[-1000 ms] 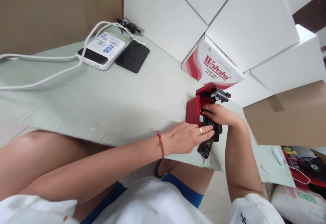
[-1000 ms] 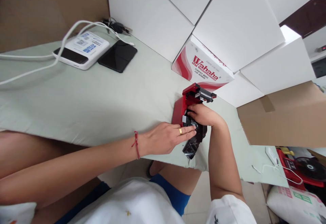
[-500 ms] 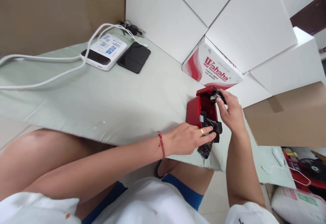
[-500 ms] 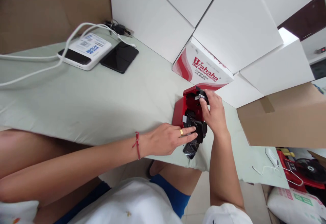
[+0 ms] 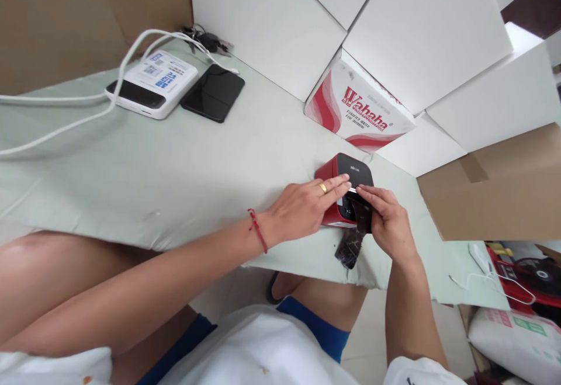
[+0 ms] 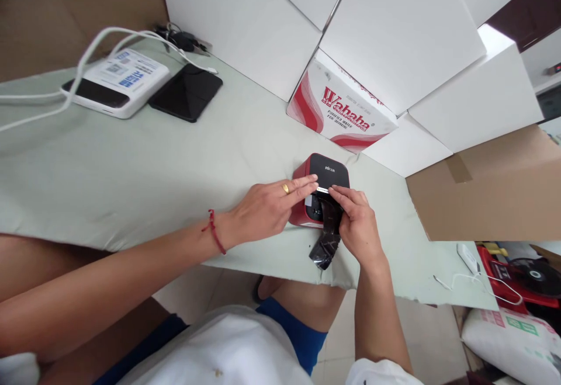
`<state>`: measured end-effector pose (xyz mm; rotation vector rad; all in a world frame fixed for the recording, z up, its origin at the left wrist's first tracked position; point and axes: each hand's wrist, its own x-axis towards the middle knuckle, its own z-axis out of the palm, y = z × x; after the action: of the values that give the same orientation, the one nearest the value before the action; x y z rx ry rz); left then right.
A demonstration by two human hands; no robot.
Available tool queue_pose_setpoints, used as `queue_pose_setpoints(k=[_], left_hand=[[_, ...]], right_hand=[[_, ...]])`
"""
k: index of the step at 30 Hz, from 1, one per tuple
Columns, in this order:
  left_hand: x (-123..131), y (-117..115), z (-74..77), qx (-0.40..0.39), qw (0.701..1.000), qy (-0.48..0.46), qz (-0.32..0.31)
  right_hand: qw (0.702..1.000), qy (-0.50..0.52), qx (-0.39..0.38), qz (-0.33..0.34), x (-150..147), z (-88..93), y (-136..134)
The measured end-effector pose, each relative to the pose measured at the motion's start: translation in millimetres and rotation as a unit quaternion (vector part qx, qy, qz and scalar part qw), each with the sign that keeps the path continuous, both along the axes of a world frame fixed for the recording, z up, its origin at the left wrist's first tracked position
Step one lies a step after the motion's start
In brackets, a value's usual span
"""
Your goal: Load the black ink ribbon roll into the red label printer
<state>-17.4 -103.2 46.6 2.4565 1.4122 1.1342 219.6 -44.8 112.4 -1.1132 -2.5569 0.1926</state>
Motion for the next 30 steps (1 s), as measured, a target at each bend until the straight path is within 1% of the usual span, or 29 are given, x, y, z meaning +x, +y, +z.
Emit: queue_pose_setpoints(k=[4, 8, 13, 15, 18, 21, 23, 27, 30], left_hand=[[-5, 7, -2.7, -0.053, 0.999, -0.015, 0.003], [-7, 10, -4.0, -0.07, 0.997, -0.032, 0.0], [-8, 13, -12.9, -0.03, 0.998, -0.038, -0.028], [-9, 13, -17.1, -0.005, 0.998, -0.049, -0.028], [-10, 14, -19.4, 0.019, 0.998, -0.056, -0.022], [-12, 13, -16.2, 0.014, 0.999, -0.03, -0.02], [-12, 12, -11.9, 0.006, 1.0, 0.001, -0.024], [-12, 8, -2.5, -0.017, 0.998, 0.048, -0.038], [-11, 6, 2.0, -0.052, 0.997, 0.047, -0.036]], right_hand=[[1.0, 0.015, -0.015, -0.015, -2, -1.9, -1], [0.999, 0.026, -0.015, -0.015, -1, -4.9, -1], [0.998, 0.053, 0.03, -0.019, -3, -12.9, -7], [0.995, 0.087, 0.042, -0.015, -3, -17.2, -16], [0.99, 0.139, 0.037, -0.003, -1, -22.5, -35], [0.99, 0.139, 0.029, 0.003, 5, -23.9, -50], [0.991, 0.128, 0.022, 0.012, 9, -22.6, -54], [0.992, 0.124, 0.017, 0.028, 11, -17.5, -52], [0.993, 0.118, 0.011, 0.018, 10, -13.2, -48]])
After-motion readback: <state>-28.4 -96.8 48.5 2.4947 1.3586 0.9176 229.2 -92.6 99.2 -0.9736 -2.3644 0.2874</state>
